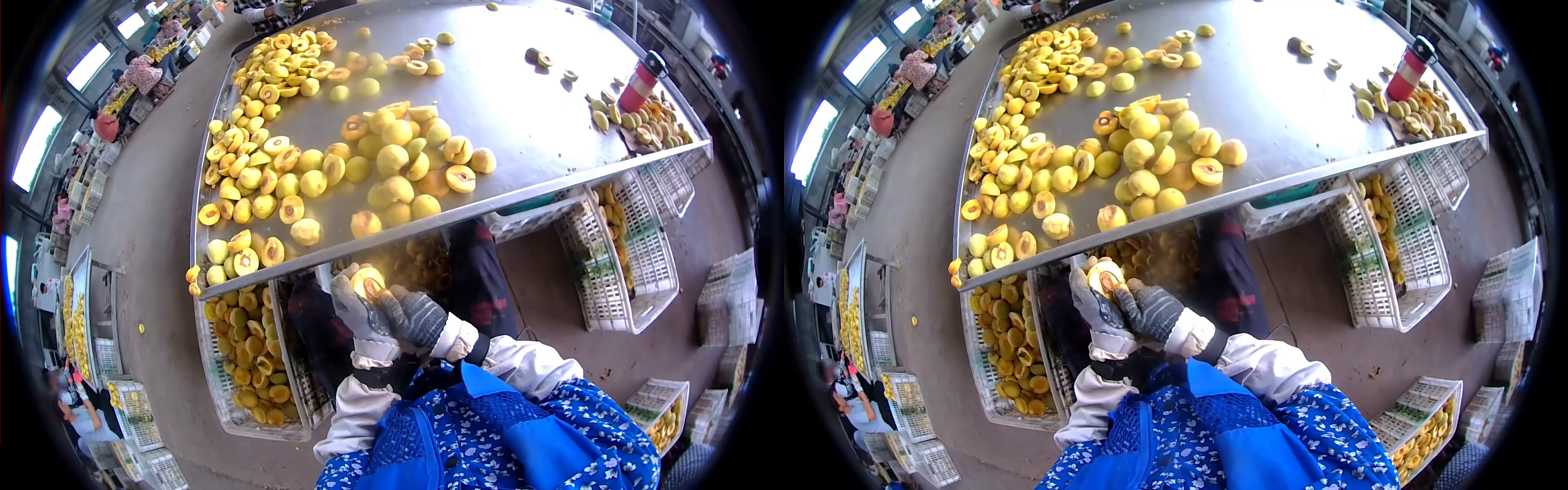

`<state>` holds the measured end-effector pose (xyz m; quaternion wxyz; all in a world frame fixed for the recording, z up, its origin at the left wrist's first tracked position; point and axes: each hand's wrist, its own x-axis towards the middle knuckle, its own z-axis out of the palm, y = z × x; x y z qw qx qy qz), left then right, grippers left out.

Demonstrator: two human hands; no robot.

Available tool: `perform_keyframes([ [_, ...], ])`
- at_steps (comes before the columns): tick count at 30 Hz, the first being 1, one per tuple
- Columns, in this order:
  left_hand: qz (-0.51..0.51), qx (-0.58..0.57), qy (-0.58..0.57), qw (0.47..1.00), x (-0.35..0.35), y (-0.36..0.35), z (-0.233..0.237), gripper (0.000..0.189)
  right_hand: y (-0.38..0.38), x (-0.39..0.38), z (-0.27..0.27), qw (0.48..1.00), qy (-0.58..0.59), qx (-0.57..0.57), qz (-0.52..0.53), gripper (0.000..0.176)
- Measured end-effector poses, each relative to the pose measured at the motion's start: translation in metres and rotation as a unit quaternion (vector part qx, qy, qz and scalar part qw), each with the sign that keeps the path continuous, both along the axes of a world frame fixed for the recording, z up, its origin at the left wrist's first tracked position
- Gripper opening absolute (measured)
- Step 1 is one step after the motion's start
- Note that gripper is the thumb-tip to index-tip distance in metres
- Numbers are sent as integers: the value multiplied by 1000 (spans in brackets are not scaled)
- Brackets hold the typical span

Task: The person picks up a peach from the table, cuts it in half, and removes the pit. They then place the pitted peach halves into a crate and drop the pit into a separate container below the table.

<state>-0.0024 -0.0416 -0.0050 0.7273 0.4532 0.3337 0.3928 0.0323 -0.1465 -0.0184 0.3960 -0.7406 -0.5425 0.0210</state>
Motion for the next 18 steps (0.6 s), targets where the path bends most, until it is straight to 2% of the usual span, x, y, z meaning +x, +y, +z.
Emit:
perform_keyframes([
  [4,5,-48,-12,999,4,-6,13,35,-2,5,-7,999,-11,24,23,50],
  [7,3,-50,-9,999,6,-8,15,38,-3,6,-4,994,11,105,34,34],
  [8,2,-42,-8,999,7,-8,14,39,-3,5,0,975,196,96,40,30],
  [9,-19,-48,-7,999,6,-7,12,40,-5,3,11,922,375,85,45,28],
  [10,-40,-53,-5,998,4,-4,9,41,-6,3,17,837,540,71,49,28],
  [12,-85,-19,0,996,0,0,8,40,-12,6,11,837,535,64,91,36],
  [15,-165,89,-1,982,-6,2,10,34,-19,21,-6,880,441,40,174,41],
  [18,-287,208,26,935,-12,12,11,34,-28,34,-10,802,558,-72,200,48],
])
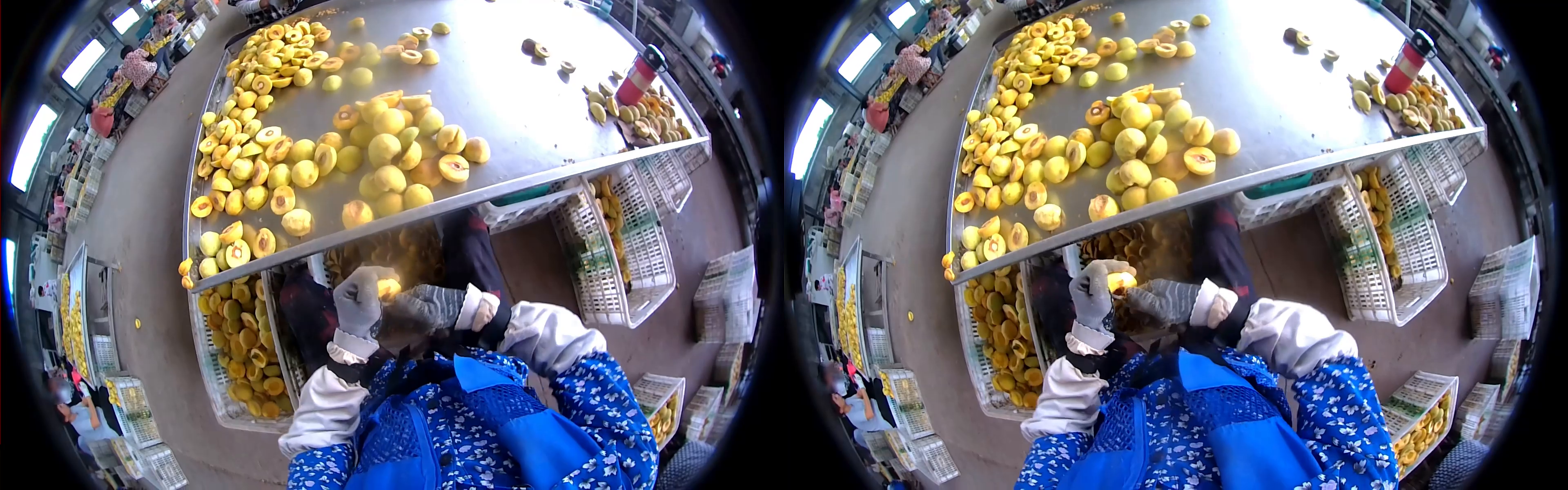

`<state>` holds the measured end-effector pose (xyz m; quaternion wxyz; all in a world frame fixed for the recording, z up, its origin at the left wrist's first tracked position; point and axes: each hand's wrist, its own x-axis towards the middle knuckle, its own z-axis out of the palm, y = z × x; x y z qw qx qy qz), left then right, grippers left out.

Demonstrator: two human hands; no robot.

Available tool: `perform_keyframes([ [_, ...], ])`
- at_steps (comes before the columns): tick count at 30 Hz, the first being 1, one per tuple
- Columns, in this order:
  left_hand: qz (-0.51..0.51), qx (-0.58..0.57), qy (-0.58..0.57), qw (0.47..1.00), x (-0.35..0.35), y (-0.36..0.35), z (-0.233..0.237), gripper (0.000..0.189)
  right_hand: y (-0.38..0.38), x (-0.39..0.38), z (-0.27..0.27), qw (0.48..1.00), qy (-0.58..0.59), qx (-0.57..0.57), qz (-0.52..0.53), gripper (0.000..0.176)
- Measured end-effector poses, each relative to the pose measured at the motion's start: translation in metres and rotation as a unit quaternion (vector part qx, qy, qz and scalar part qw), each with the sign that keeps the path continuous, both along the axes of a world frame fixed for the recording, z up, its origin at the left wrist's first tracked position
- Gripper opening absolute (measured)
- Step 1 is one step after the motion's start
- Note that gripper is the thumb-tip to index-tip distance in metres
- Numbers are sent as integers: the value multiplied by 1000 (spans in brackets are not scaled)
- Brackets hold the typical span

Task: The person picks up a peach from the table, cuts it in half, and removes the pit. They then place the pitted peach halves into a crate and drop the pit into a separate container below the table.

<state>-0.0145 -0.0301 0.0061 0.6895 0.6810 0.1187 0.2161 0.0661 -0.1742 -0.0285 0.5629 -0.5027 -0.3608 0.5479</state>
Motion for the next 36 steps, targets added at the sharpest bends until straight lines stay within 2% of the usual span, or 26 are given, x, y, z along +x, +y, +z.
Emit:
perform_keyframes([
  [1,-4,7,1,1000,1,-1,1,41,-2,11,12,994,44,-79,58,47],
  [2,9,-53,9,999,1,-3,2,43,-3,19,24,977,86,-157,115,47],
  [3,22,-111,15,993,1,-4,4,46,-1,12,10,937,286,-101,170,46],
  [4,35,-169,20,985,3,-5,5,48,6,-1,3,854,472,-40,218,45],
  [7,47,-288,35,956,1,-4,1,50,19,-24,27,971,221,37,-85,42],
  [10,95,-332,47,937,-4,-6,3,49,21,-34,7,961,265,-48,-60,41],
  [11,71,-425,37,902,-5,-2,9,48,23,-33,7,954,288,-62,-50,41],
  [13,-1,-584,-27,811,-14,16,5,47,22,-32,16,981,192,-3,39,40],
  [14,8,-608,-39,793,-17,25,-9,48,22,-31,20,986,143,28,86,40],
  [15,-21,-586,-69,807,-21,27,3,49,24,-34,22,992,-98,84,7,44],
  [16,-51,-562,-97,820,-25,30,16,50,25,-36,-2,994,75,78,-2,34],
  [17,112,-522,-85,841,-36,53,-2,54,24,-35,-44,968,243,67,-8,31],
  [18,161,-393,-95,900,-51,62,12,54,22,-31,-47,999,34,20,-35,32],
  [19,406,-185,43,894,-55,65,35,50,19,-28,-48,971,-229,-62,-41,39],
  [20,474,29,135,869,-82,114,6,40,17,-24,-49,898,-412,-147,-40,49],
  [21,445,412,297,738,-111,144,-8,37,17,-20,-62,872,-459,-169,-34,49],
  [22,444,565,303,626,-110,144,11,34,17,-18,-71,870,-461,-171,-22,48],
  [23,410,620,255,618,-101,146,28,36,18,-18,-82,870,-461,-173,-6,47],
  [24,370,671,208,608,-78,146,46,39,21,-18,-91,868,-464,-175,13,46],
  [26,245,646,188,699,-27,159,48,42,26,-22,-104,861,-475,-177,52,44],
  [28,69,621,281,728,30,158,60,48,31,-27,-121,862,-475,-165,60,43],
  [30,-108,582,525,612,83,154,76,56,32,-47,-212,896,-438,-72,-33,50],
  [32,-159,597,549,562,101,169,46,63,31,-49,-227,903,-419,-23,-93,54],
  [33,-145,587,530,594,97,171,42,65,25,-47,-207,900,-423,-21,-108,53],
  [35,-99,571,518,629,94,164,53,64,34,-44,-203,957,-208,-40,-198,36],
  [36,-70,557,511,651,87,167,46,64,38,-34,-162,963,-170,-76,-195,37],
])
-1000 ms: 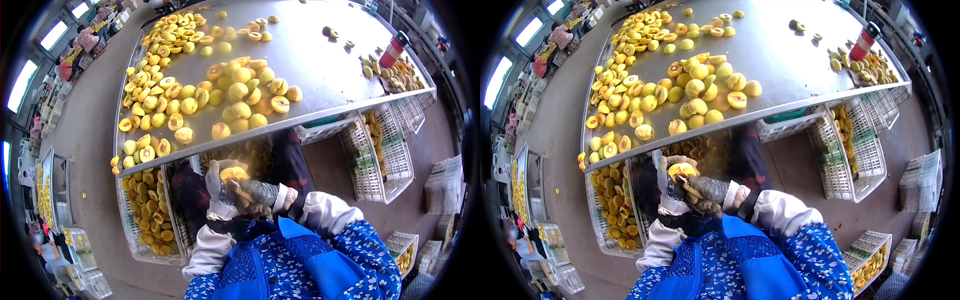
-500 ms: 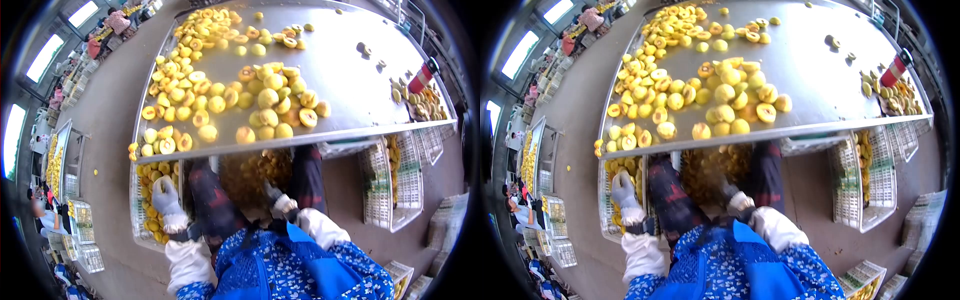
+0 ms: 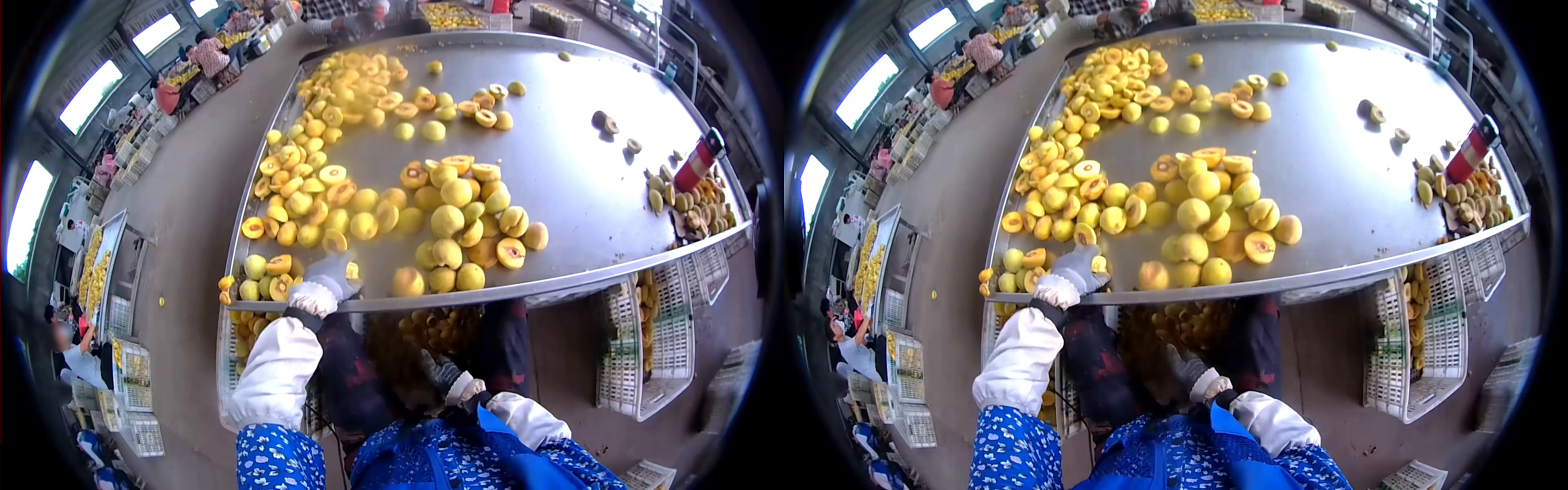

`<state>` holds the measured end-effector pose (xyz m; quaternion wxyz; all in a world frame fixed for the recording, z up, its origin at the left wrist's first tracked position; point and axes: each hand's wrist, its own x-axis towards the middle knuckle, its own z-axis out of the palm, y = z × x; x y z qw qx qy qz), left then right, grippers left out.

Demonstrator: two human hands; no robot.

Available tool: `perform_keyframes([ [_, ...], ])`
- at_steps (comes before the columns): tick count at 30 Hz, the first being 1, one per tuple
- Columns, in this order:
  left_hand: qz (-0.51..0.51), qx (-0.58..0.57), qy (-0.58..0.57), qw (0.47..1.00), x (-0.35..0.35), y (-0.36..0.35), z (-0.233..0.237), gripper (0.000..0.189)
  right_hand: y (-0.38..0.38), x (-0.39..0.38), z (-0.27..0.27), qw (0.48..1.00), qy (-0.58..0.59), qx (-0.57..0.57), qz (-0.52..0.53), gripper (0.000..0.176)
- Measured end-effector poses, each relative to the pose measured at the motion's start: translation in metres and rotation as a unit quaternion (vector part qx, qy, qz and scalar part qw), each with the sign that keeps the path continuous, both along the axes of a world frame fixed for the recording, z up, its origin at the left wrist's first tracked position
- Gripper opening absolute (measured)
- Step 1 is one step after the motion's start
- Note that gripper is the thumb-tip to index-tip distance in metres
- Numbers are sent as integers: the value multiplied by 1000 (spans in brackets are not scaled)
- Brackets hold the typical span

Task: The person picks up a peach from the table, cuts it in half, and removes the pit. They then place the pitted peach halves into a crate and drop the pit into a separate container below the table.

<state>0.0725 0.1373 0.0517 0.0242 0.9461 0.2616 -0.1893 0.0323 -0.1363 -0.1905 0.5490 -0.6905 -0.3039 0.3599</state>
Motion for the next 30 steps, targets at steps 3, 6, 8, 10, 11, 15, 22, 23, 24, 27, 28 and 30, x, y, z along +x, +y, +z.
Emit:
perform_keyframes([
  [3,77,-283,-294,910,-27,19,-20,45,-4,11,96,983,171,46,-44,35],
  [6,216,-614,-423,631,-50,-4,-4,41,-9,21,96,992,123,20,-15,33],
  [8,216,-700,-448,513,-65,-28,-6,49,-6,30,136,997,78,-5,-18,30],
  [10,279,-696,-486,448,-72,-56,-12,55,-6,29,144,994,-83,72,-28,23],
  [11,284,-712,-482,424,-76,-63,-17,56,-7,31,154,984,-162,72,-20,23],
  [15,258,-747,-461,403,-89,-91,-30,57,-2,29,206,952,-298,64,-13,28],
  [22,261,-640,-550,469,-86,-122,-51,50,12,23,203,931,-365,11,19,30],
  [23,261,-640,-556,461,-86,-122,-57,49,14,22,201,917,-397,14,30,29],
  [24,260,-641,-563,453,-86,-124,-60,49,15,21,197,902,-428,18,42,30],
  [27,255,-584,-577,511,-89,-133,-57,48,15,14,184,903,-426,17,50,35],
  [28,258,-559,-580,533,-90,-134,-60,48,15,13,183,911,-409,25,46,36],
  [30,265,-507,-583,577,-94,-136,-68,47,13,11,184,933,-355,23,50,35],
])
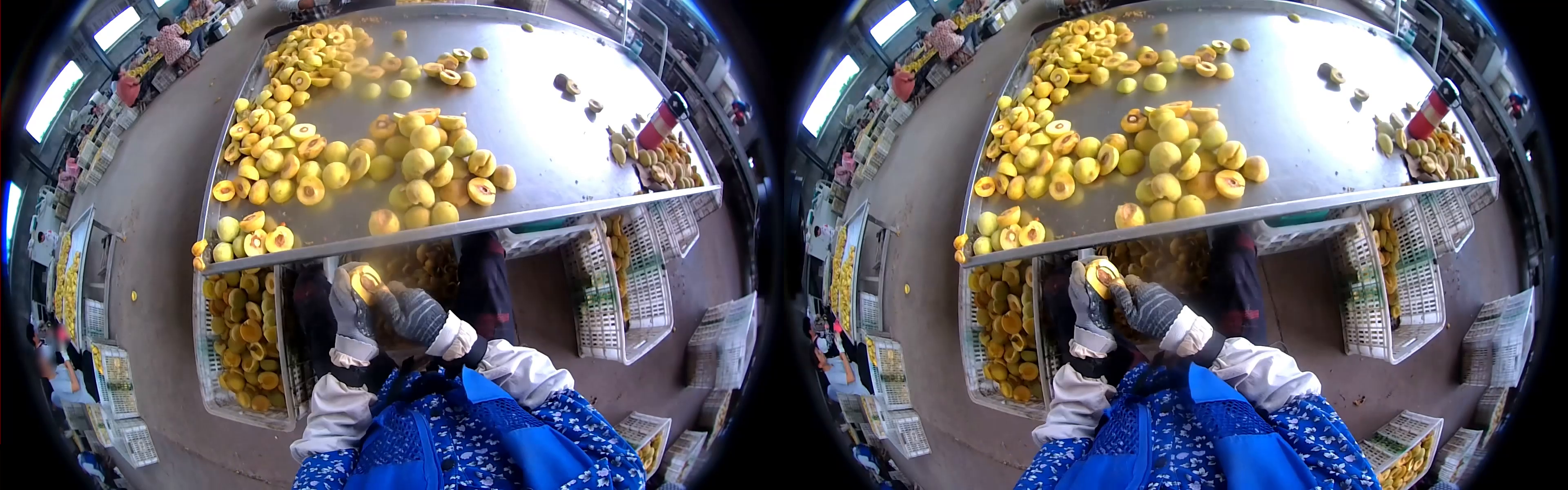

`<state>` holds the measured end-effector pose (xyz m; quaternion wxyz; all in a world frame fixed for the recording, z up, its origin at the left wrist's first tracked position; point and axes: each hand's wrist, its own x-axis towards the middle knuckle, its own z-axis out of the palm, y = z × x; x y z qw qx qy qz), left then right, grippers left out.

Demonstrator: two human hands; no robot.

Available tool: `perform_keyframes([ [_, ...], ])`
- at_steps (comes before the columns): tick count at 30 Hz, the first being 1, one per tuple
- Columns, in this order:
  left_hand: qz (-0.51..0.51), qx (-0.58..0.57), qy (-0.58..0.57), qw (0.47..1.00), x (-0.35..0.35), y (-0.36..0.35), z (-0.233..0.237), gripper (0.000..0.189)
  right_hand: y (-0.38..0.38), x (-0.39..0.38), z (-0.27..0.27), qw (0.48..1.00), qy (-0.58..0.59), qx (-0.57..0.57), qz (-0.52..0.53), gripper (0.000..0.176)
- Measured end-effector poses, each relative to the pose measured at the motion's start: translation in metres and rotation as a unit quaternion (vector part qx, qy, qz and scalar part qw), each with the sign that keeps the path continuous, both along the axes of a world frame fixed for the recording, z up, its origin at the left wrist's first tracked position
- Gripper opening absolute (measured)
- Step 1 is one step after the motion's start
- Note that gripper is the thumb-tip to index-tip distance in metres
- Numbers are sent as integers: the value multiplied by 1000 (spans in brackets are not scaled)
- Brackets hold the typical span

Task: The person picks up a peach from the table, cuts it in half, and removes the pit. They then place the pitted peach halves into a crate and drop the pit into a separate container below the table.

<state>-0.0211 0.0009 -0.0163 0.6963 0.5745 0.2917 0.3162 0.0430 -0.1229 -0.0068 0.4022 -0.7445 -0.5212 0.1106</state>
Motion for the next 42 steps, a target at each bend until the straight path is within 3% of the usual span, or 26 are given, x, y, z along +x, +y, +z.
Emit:
perform_keyframes([
  [1,5,-11,-8,1000,-1,-1,-3,45,-1,-1,1,1000,29,-3,1,35],
  [4,15,32,21,999,-1,-1,-8,42,-11,1,16,998,-59,-13,19,34],
  [7,1,58,23,998,1,-6,6,23,-10,4,4,989,84,-118,2,36],
  [10,-69,16,25,997,-1,-3,11,21,-19,10,0,992,109,-51,49,43],
  [11,-121,135,39,983,-2,-1,15,23,-22,11,1,976,203,-29,68,45],
  [13,-221,362,65,903,-1,3,26,27,-27,13,7,917,385,15,101,51],
  [15,-344,83,99,930,4,19,16,27,-32,17,15,874,468,-16,129,53],
  [16,-393,-61,112,911,8,23,13,27,-35,19,17,849,507,-32,143,54],
  [17,-318,-238,185,899,14,22,10,29,-37,24,7,824,543,-116,117,50],
  [19,-198,-181,142,953,16,7,20,25,-36,16,-7,861,499,-17,96,51],
  [20,-137,-149,113,973,16,2,22,23,-36,11,-9,847,523,13,94,49],
  [21,-85,-22,77,993,15,4,-10,28,-32,5,0,784,614,27,82,46],
  [23,3,-107,44,993,11,-13,-9,36,-26,-5,23,647,760,34,38,43],
  [24,32,-228,29,973,9,-20,7,37,-25,-13,30,625,780,31,15,42],
  [25,74,-222,61,970,10,-24,7,38,-28,-15,7,721,692,21,44,35],
  [26,77,-200,48,976,10,-29,8,37,-32,-13,-10,850,517,30,99,29],
  [27,91,-185,37,978,11,-32,5,37,-35,-9,-22,941,317,52,108,23],
  [28,105,-169,27,980,12,-35,1,37,-36,-5,-23,987,12,89,130,19],
  [29,155,-20,74,985,14,-35,-21,38,-35,-7,-15,987,-4,130,100,21],
  [30,204,126,119,963,22,-37,-20,38,-34,-4,-5,962,230,40,141,21],
  [31,194,111,152,963,21,-43,-16,38,-33,-2,4,889,442,-45,111,21],
  [35,155,219,64,961,21,-51,-2,34,-42,5,22,928,342,-2,150,27],
  [36,126,221,71,965,18,-51,5,34,-43,4,9,851,502,-4,157,29],
  [38,50,105,20,993,15,-49,16,34,-45,6,-26,623,767,-12,153,36],
  [39,8,76,8,997,13,-48,23,34,-52,6,3,614,774,-44,151,41],
  [42,-106,29,-1,994,10,-42,38,36,-52,6,8,561,814,-26,149,41],
])
